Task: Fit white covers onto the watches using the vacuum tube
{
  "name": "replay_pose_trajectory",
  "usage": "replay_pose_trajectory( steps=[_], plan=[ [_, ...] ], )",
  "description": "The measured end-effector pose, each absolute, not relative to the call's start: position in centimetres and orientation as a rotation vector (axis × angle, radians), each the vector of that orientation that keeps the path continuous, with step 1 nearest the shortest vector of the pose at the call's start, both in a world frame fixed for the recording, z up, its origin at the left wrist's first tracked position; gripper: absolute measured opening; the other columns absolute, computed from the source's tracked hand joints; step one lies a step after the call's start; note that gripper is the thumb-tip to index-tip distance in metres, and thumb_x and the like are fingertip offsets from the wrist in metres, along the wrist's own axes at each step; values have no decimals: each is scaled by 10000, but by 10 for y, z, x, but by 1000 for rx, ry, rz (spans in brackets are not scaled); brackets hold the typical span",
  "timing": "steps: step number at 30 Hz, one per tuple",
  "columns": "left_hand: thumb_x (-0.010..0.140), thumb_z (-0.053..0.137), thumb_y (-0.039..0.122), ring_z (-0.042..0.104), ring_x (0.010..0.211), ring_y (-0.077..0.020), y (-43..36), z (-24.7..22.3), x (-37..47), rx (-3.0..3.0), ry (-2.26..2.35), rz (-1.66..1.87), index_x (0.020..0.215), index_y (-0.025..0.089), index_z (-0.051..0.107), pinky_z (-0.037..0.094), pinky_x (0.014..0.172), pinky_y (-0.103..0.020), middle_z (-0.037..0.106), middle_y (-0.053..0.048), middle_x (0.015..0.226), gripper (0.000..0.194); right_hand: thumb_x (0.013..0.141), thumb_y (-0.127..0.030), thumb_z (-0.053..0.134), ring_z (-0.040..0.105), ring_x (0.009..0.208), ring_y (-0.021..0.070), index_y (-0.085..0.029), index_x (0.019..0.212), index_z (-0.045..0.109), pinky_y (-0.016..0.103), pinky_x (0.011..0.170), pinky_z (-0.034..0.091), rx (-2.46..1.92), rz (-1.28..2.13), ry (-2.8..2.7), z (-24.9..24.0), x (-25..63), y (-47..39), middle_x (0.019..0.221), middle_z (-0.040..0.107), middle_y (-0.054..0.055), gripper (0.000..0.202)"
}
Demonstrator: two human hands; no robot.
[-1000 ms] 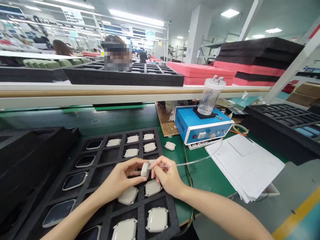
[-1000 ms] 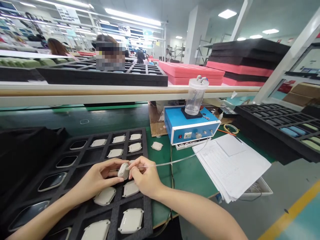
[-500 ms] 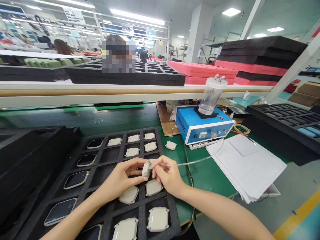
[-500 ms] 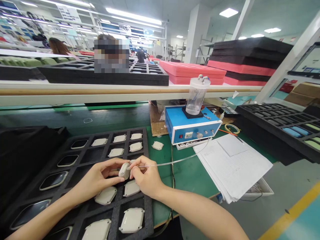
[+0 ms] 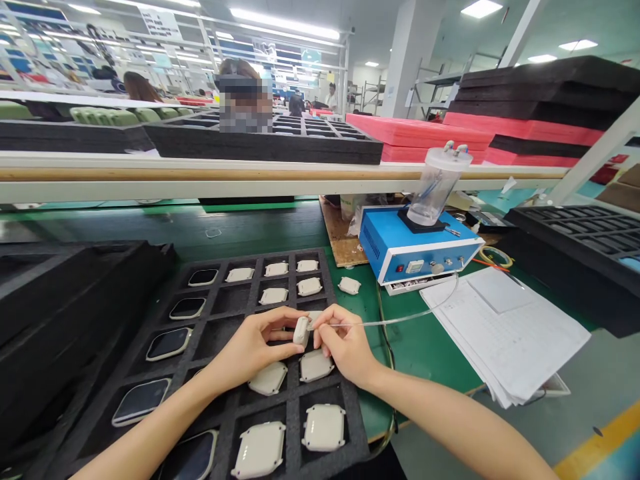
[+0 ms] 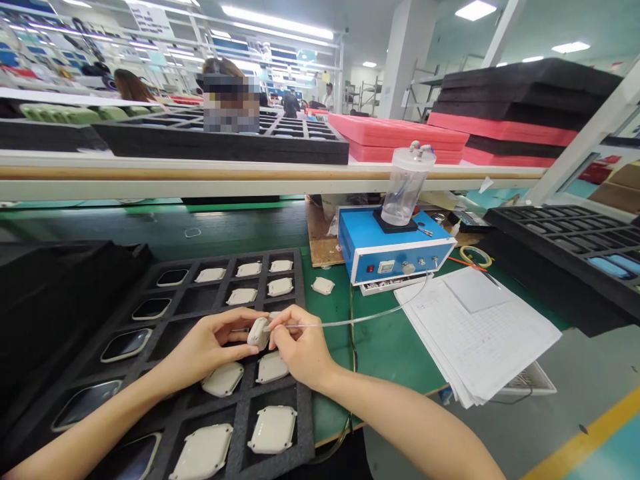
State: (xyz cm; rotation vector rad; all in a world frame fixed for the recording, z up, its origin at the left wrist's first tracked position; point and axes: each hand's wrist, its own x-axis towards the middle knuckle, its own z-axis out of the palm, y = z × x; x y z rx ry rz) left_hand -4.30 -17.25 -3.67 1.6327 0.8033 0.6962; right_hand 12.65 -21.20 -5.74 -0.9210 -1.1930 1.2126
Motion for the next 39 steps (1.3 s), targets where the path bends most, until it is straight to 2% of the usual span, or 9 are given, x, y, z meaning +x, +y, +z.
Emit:
replay_pose_trajectory(
  steps=[6,21,39],
  plan=[
    [675,705,175,616,967,-225,-172,-38,-43,1653,805,693,1027,200,624,509,879,-368,645,-46,1100,361,731,-162,507,384,377,57,-166,701,522,179,379,299,-919,1224,-1190,-57,127,-211,522,526,-39,34],
    [643,730,165,630,909,-214,-174,-41,-43,1627,779,745,1013,158,617,520,853,-398,648,-50,993,387,767,-169,501,408,399,59,-165,713,519,175,393,328,-926,1198,-1238,-57,128,-215,532,531,-38,57],
    [651,727,157,612,944,-203,-174,-42,-43,1639,763,753,1041,160,607,522,854,-368,634,-54,1010,408,796,-129,494,434,421,68,-166,730,543,185,409,350,-893,1167,-1235,-59,131,-217,538,538,-36,90]
  ],
)
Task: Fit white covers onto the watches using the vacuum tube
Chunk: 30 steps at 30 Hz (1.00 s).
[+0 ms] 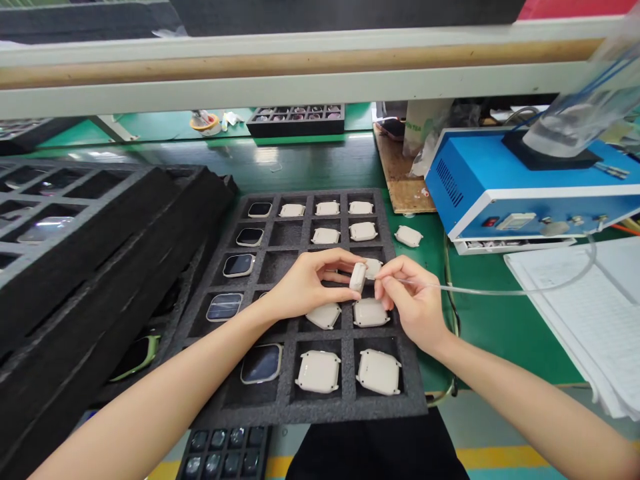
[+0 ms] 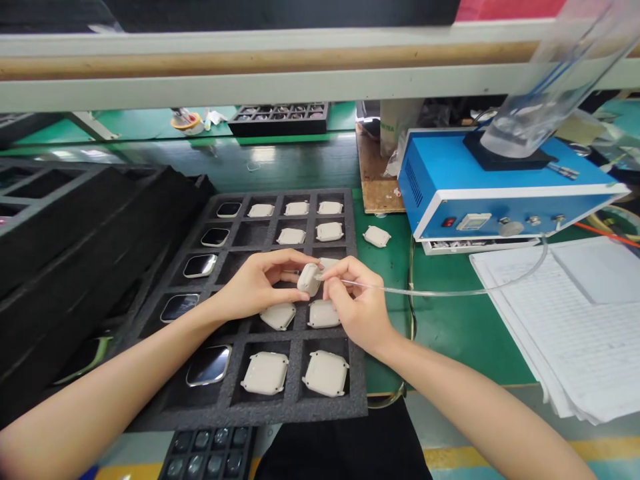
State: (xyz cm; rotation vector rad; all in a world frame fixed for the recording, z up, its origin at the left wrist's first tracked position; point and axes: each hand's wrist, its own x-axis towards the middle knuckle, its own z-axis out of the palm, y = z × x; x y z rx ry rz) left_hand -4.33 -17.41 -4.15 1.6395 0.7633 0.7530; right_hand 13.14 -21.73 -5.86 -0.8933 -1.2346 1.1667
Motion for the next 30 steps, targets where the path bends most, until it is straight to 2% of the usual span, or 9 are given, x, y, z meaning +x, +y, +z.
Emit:
replay_pose_trajectory(
  steps=[12,20,30],
  plan=[
    [644,732,134,617,931,-185,-173,-42,-43,1626,745,753,1042,152,607,524,853,-341,630,-48,1012,417,802,-117,483,440,439,74,-169,738,543,194,418,344,-909,1156,-1271,-58,132,-218,555,540,-33,102],
    [639,733,166,619,939,-215,-174,-40,-43,1619,774,748,1033,147,609,516,865,-381,633,-63,1013,413,806,-146,485,444,448,81,-171,745,543,204,424,347,-939,1151,-1283,-58,131,-218,557,538,-26,88],
    [658,726,189,624,923,-215,-171,-41,-43,1660,815,714,1027,187,612,520,862,-380,645,-39,1001,386,766,-159,502,427,427,72,-170,730,534,198,423,330,-934,1189,-1235,-59,128,-215,549,534,-35,49]
  ],
)
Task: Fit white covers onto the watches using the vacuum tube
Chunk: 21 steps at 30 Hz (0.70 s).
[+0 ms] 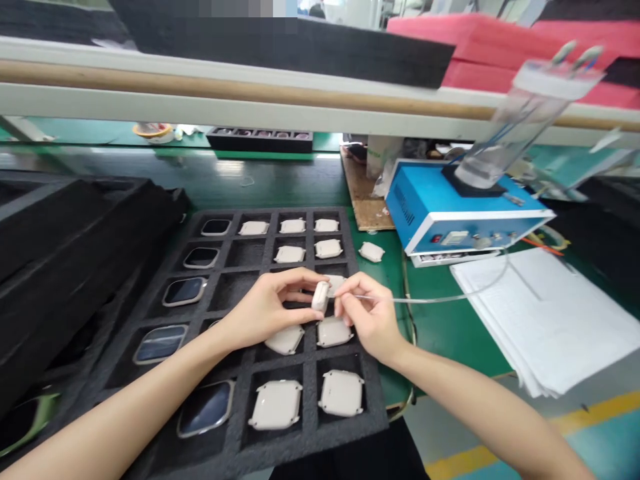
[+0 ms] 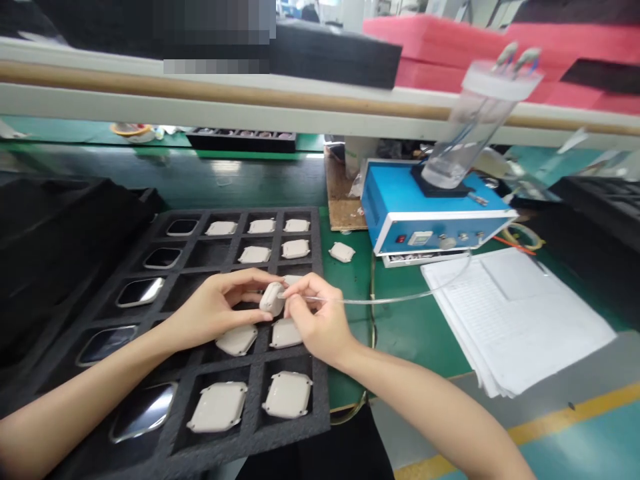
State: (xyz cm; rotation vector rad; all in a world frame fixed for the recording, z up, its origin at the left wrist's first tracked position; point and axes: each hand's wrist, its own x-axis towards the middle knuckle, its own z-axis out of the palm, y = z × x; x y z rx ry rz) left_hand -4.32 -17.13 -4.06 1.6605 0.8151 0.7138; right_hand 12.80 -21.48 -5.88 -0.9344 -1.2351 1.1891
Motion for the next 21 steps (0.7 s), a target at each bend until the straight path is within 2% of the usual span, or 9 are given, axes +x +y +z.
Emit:
replay_pose_trajectory(
  steps=[15,21],
  plan=[
    [670,721,203,628,918,-209,-171,-39,-44,1669,825,679,1019,226,622,525,853,-357,643,-27,1022,363,737,-164,502,409,416,66,-172,709,525,187,407,307,-937,1205,-1228,-58,128,-213,548,529,-30,37],
    [661,723,205,637,902,-221,-171,-37,-43,1675,828,685,1007,205,629,525,851,-378,662,-41,996,358,742,-182,502,400,411,64,-174,708,521,186,399,303,-958,1192,-1237,-58,127,-212,547,524,-30,40]
  ],
)
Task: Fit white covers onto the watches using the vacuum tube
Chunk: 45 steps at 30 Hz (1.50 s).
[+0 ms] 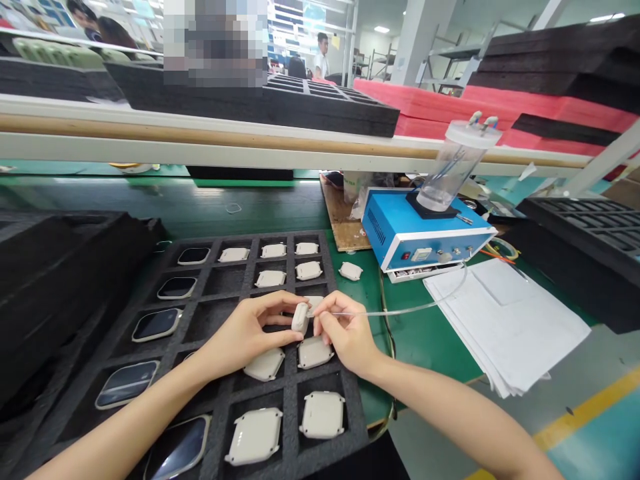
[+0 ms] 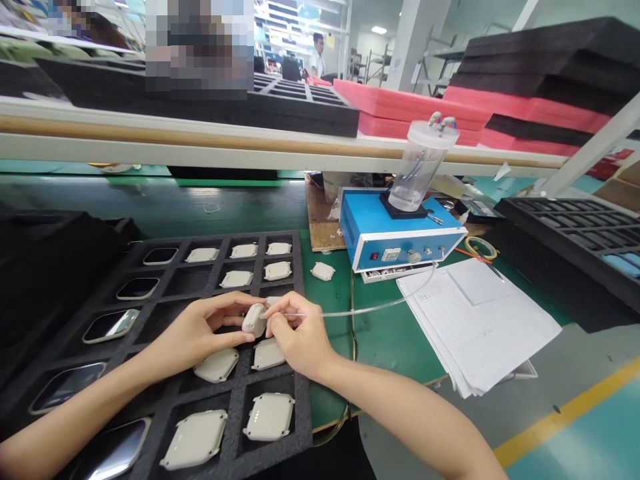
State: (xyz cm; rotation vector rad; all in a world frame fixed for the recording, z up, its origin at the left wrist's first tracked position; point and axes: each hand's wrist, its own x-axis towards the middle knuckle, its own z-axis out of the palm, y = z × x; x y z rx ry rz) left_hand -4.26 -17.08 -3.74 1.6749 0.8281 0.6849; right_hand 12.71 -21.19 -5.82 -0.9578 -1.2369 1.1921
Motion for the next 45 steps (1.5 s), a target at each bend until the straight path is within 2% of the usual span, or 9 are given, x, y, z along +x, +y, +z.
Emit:
replay_pose_trajectory(
  steps=[6,8,12,15,18,23,26,36,45],
  plan=[
    [644,734,191,630,940,-231,-171,-38,-44,1629,822,692,1006,192,635,503,877,-386,659,-63,1074,375,773,-206,484,401,405,72,-179,713,509,198,400,319,-937,1158,-1263,-60,128,-216,547,519,-26,70],
    [638,742,188,623,967,-238,-170,-37,-44,1524,826,735,1017,181,633,480,903,-388,666,-74,1079,394,779,-213,482,436,432,94,-189,799,514,223,429,360,-858,1031,-1320,-62,130,-221,573,536,-15,45],
    [754,647,250,585,1051,-247,-169,-33,-46,1177,801,849,1100,165,609,459,924,-392,643,-108,1140,358,735,-177,506,477,490,118,-214,1025,481,276,495,420,-695,673,-1498,-67,134,-226,776,598,41,293],
    [790,604,228,576,1065,-230,-172,-30,-45,987,754,837,1072,157,631,447,948,-382,614,-105,1185,292,753,-139,500,470,511,109,-216,944,528,267,508,413,-815,565,-1552,-65,133,-221,839,579,46,207],
    [775,624,210,614,989,-203,-176,-31,-43,965,767,845,1071,148,618,451,943,-371,663,-87,1056,303,792,-172,503,459,530,108,-200,813,560,240,487,385,-994,619,-1493,-59,131,-214,766,552,20,67],
    [737,661,238,634,833,-175,-180,-33,-40,1184,783,827,969,160,596,515,779,-324,667,-42,891,253,802,-217,528,447,508,97,-181,800,610,228,467,361,-1063,730,-1511,-56,130,-210,704,559,2,89],
    [720,669,206,624,780,-147,-181,-32,-39,1306,803,811,907,157,596,492,771,-288,667,-9,798,207,809,-231,528,449,505,100,-176,805,635,230,465,364,-1071,806,-1536,-58,131,-209,684,574,6,121],
    [711,660,167,627,797,-156,-181,-35,-40,1445,815,865,896,161,603,488,779,-283,670,-15,852,194,789,-235,555,499,505,102,-164,776,663,222,449,397,-1062,898,-1518,-60,133,-205,706,607,30,131],
    [734,643,206,611,819,-176,-191,-41,-35,1620,897,926,914,150,593,507,756,-303,652,-50,877,194,720,-143,524,477,461,91,-149,705,663,206,435,394,-1059,571,-1639,-55,133,-207,626,621,23,139]
  ],
)
